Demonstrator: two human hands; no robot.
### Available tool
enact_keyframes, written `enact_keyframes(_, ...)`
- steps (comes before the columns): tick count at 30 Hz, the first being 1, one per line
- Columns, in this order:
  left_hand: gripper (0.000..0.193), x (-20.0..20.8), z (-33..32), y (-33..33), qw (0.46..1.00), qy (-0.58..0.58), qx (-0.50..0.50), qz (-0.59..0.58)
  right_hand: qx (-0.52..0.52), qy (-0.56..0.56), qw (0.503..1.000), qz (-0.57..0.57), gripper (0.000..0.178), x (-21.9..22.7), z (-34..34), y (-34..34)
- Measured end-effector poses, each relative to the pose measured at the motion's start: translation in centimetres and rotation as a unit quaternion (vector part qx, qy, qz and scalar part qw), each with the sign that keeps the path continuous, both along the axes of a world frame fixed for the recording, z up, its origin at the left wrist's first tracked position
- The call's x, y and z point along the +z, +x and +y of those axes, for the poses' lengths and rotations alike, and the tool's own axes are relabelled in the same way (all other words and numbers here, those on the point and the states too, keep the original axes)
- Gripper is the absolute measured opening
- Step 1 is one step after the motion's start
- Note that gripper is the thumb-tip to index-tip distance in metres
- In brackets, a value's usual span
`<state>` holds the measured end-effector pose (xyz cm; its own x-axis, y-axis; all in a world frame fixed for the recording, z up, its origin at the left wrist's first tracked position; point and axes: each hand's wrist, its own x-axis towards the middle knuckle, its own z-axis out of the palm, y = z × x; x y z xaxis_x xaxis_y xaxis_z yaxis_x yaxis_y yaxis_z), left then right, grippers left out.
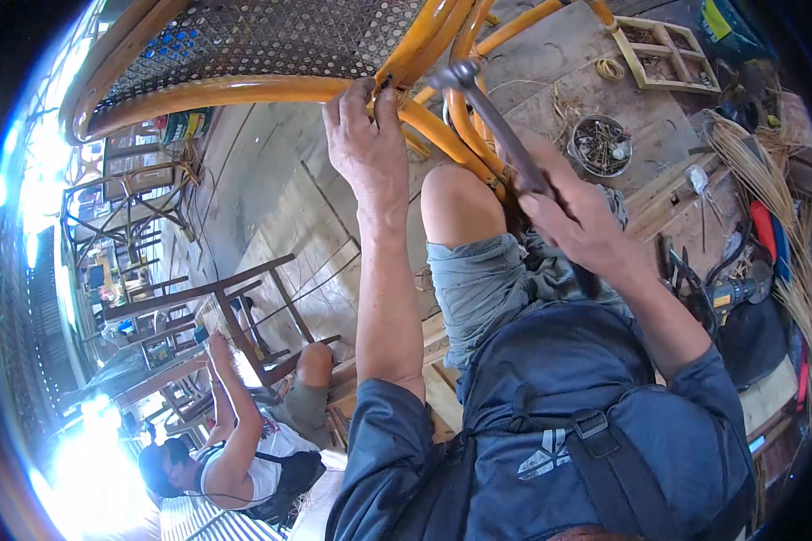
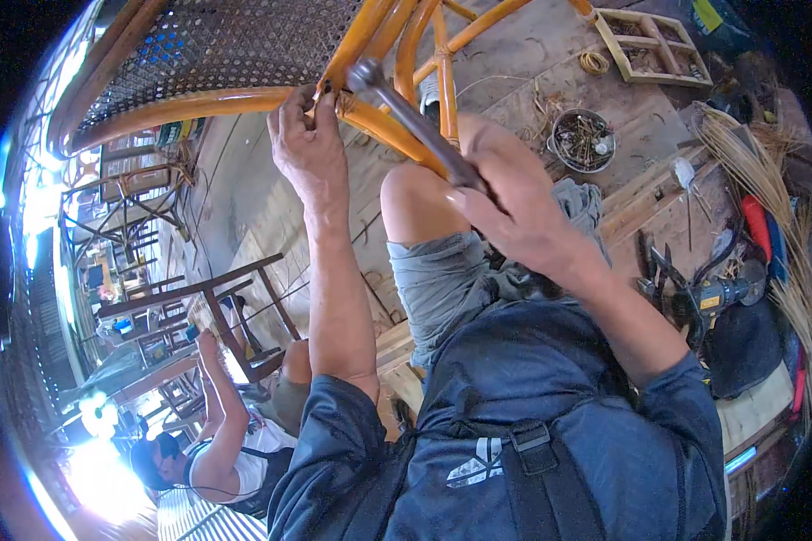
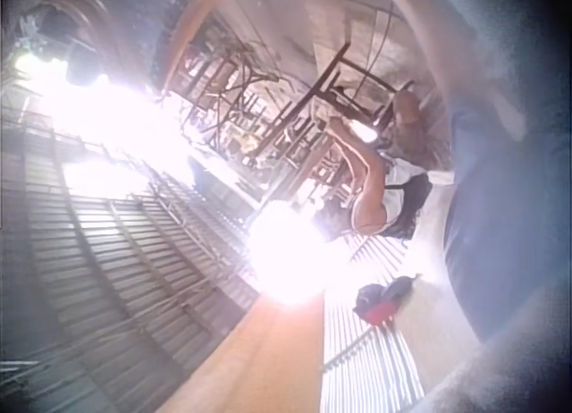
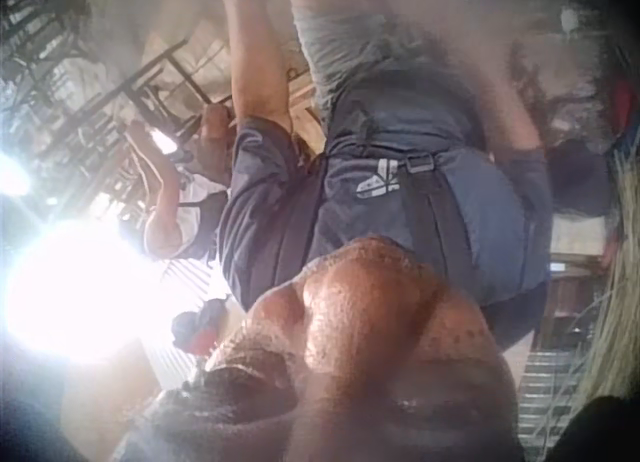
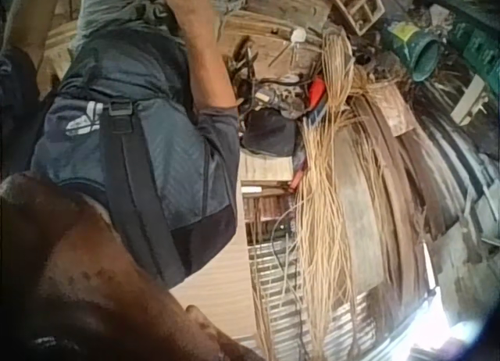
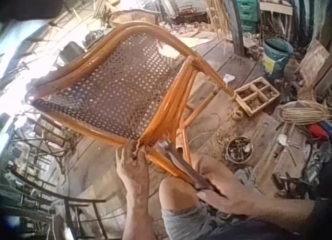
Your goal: The person sits on the floor and repairs a joint on a yellow rattan chair. They use a small stick to apply a white substance into the joint and then use a hammer to tap the area.
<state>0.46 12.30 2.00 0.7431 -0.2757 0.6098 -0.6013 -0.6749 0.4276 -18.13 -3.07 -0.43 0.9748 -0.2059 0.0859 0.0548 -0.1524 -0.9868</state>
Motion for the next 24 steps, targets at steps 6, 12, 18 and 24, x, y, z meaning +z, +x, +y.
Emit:
enact_keyframes(6, 0.023, 0.3, -0.5, 0.7, 0.999, 0.01, -0.014, -0.028, -0.01, 0.009, 1.0, -0.012, 0.026, -0.3, 1.5, 3.7)
enact_keyframes(12, 0.016, 0.0, -0.3, 1.0, 0.997, 0.037, -0.04, -0.049, -0.01, 0.047, 0.998, 0.047, 0.034, -0.8, 2.1, 4.4)
enact_keyframes(18, 0.012, 0.0, -0.7, 1.1, 0.997, 0.052, -0.026, -0.052, -0.015, 0.097, 0.995, 0.029, 0.033, -0.9, 2.4, 4.6)
enact_keyframes(24, 0.012, -0.1, -0.1, 1.4, 0.996, 0.06, -0.034, -0.058, -0.036, 0.131, 0.99, -0.032, 0.031, -0.1, 2.8, 4.5)
